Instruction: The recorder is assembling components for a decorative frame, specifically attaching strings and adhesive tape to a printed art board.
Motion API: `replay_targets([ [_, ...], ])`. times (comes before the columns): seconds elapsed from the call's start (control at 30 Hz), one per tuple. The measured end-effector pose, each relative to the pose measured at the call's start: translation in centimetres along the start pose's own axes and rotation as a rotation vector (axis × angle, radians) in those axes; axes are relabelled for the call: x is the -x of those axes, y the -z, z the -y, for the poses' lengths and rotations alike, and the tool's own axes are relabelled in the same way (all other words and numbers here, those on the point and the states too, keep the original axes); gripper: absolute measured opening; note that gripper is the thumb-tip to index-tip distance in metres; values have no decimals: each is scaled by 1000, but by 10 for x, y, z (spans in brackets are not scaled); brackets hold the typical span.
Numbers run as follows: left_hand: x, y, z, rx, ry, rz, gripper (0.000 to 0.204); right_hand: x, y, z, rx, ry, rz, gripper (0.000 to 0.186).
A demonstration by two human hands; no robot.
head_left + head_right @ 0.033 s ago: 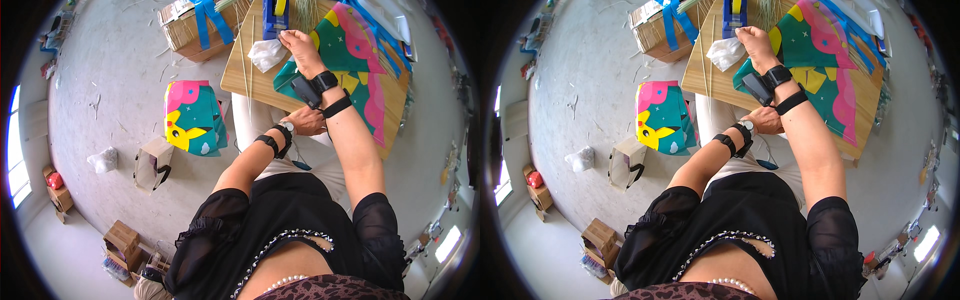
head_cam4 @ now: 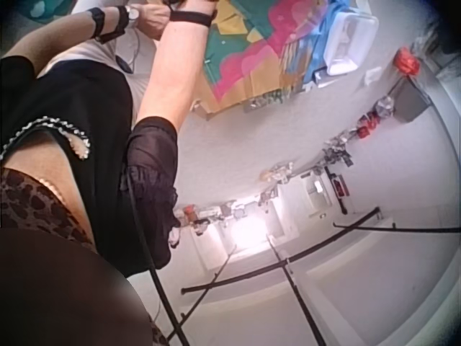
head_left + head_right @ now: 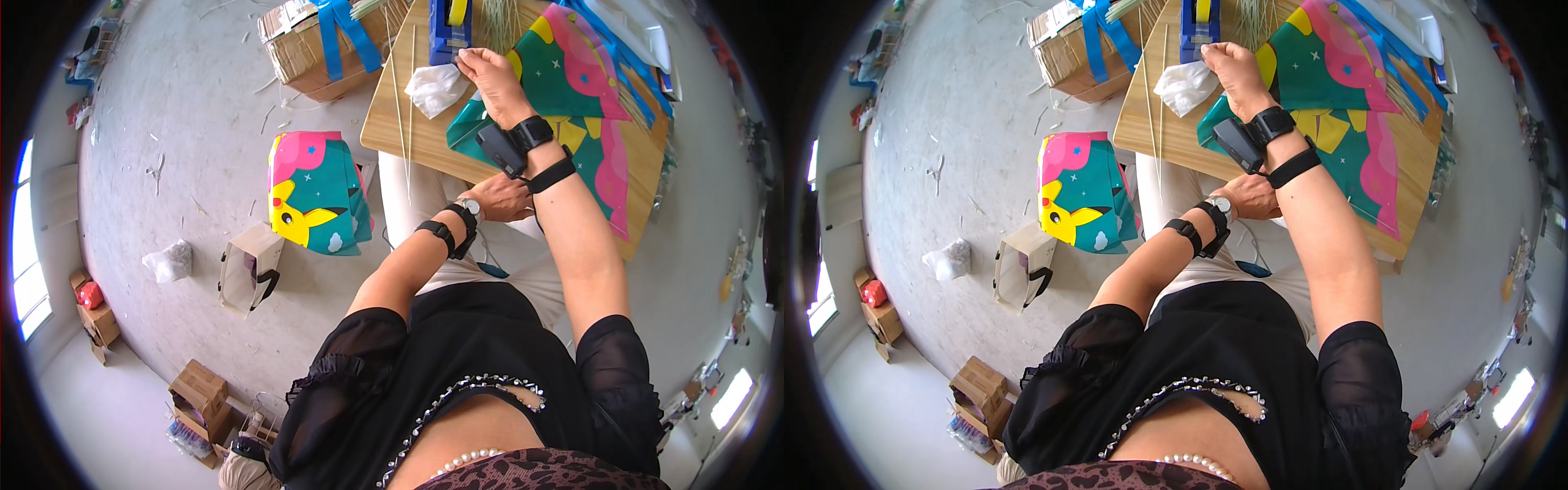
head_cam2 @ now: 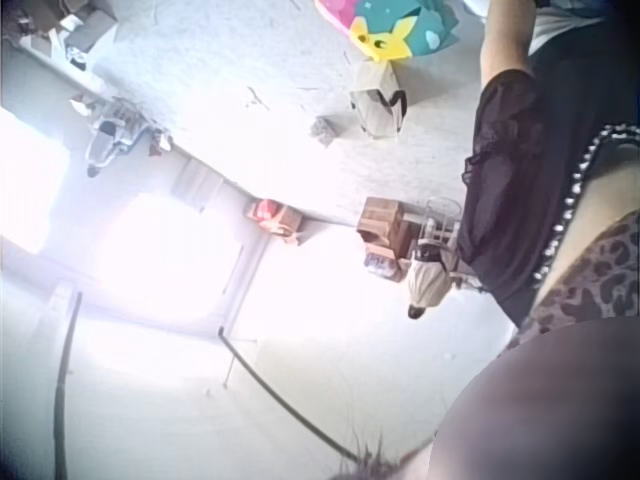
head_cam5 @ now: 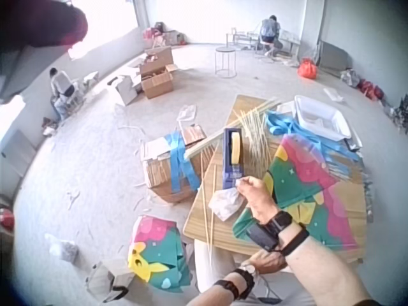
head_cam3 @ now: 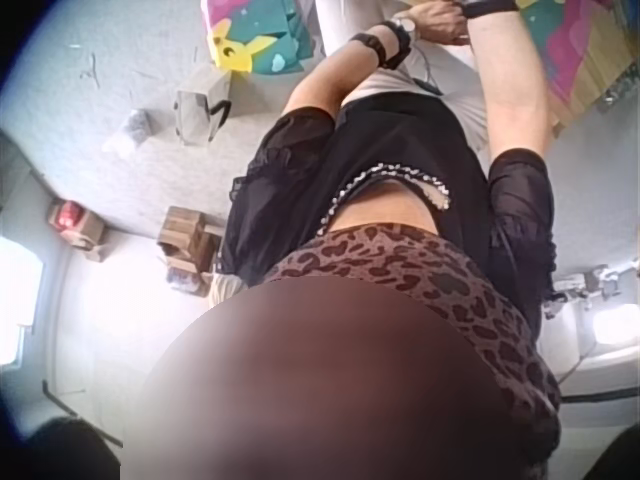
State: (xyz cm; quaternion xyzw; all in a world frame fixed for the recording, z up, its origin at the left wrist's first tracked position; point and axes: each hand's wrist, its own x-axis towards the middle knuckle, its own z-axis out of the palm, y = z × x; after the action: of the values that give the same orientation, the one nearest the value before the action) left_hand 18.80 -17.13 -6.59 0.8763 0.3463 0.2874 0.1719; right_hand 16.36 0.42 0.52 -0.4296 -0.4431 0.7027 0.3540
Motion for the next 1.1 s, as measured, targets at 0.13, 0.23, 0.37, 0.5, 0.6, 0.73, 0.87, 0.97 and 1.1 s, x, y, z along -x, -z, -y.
replay_targets([
  [0.13, -1, -1, 0, 13, 10, 20, 33, 0, 0, 3, -19, -24, 26, 16],
  [0.23, -3, 4, -2, 16, 22, 68, 33, -3, 4, -2, 84, -17, 7, 16],
  [0.37, -1, 5, -1, 25, 32, 80, 32, -3, 3, -7, 145, -5, -15, 17],
  [0.5, 0, 6, -3, 48, 53, 68, 30, -3, -1, -14, 230, 58, -75, 18],
  [0.6, -4, 10, -4, 60, 122, 170, 26, -10, 1, -21, 390, 188, -154, 19],
  [0.73, 8, -6, 4, 16, 90, 54, 22, -4, -14, -22, 284, 118, -213, 18],
  [0.87, 12, -29, 8, 44, 98, 3, 20, -3, -21, -27, 173, 138, -229, 17],
  [0.97, 11, -36, 8, 18, 92, 115, 19, -8, -15, -32, 235, 221, -262, 16],
  [1.1, 10, -41, 13, -14, 25, -65, 20, -8, -23, -31, 204, 205, -292, 13],
])
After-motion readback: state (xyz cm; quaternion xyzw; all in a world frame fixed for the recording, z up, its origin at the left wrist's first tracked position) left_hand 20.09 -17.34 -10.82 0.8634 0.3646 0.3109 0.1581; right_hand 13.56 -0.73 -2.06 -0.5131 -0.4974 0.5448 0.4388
